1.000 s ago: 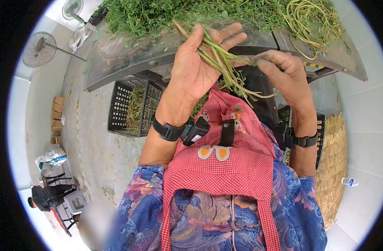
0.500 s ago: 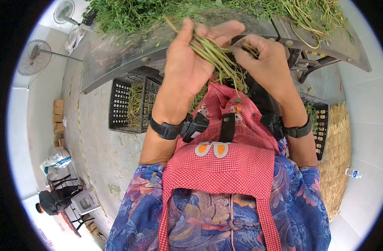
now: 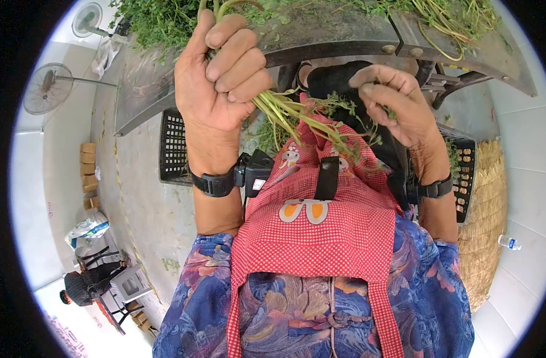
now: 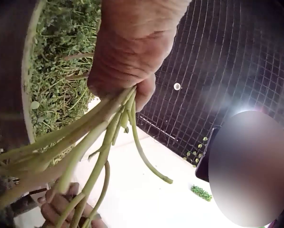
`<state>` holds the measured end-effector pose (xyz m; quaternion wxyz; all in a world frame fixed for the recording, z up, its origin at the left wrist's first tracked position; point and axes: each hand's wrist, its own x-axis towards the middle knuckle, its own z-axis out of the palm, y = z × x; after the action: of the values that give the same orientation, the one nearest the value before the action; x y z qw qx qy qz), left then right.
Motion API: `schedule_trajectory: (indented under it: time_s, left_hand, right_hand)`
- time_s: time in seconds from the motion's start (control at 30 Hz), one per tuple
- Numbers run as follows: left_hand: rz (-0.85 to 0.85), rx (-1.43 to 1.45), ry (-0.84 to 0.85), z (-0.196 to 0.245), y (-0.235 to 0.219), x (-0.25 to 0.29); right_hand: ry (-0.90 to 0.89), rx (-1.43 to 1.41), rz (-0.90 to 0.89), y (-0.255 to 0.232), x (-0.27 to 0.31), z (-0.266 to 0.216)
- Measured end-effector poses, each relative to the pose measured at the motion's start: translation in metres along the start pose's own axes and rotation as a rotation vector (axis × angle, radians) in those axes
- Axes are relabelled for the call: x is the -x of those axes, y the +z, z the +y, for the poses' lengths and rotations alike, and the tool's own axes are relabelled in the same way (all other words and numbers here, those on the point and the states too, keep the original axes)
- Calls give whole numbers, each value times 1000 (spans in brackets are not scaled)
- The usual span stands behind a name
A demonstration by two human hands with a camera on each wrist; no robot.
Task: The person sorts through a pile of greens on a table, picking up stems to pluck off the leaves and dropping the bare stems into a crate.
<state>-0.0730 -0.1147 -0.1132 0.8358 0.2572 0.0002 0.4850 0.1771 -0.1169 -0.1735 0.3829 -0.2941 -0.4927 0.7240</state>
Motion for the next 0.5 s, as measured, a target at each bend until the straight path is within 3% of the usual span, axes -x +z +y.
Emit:
schedule_trajectory:
  time_s: [0.07,0.13,0.43,0.5]
  left_hand:
    - [-22,-19,3,-2,3,-1]
    - [-11,-24,15,-3,2,-2]
    - [-3,-102,18,-6,7,-3]
    - [-28,-127,6,-8,8,-3]
  right_hand:
    - [-6,24,-60,11,2,-2]
    - [-111,465,-35,25,6,-4]
    - [-294,613,1,35,3,10]
    - [-283,666,207,36,0,10]
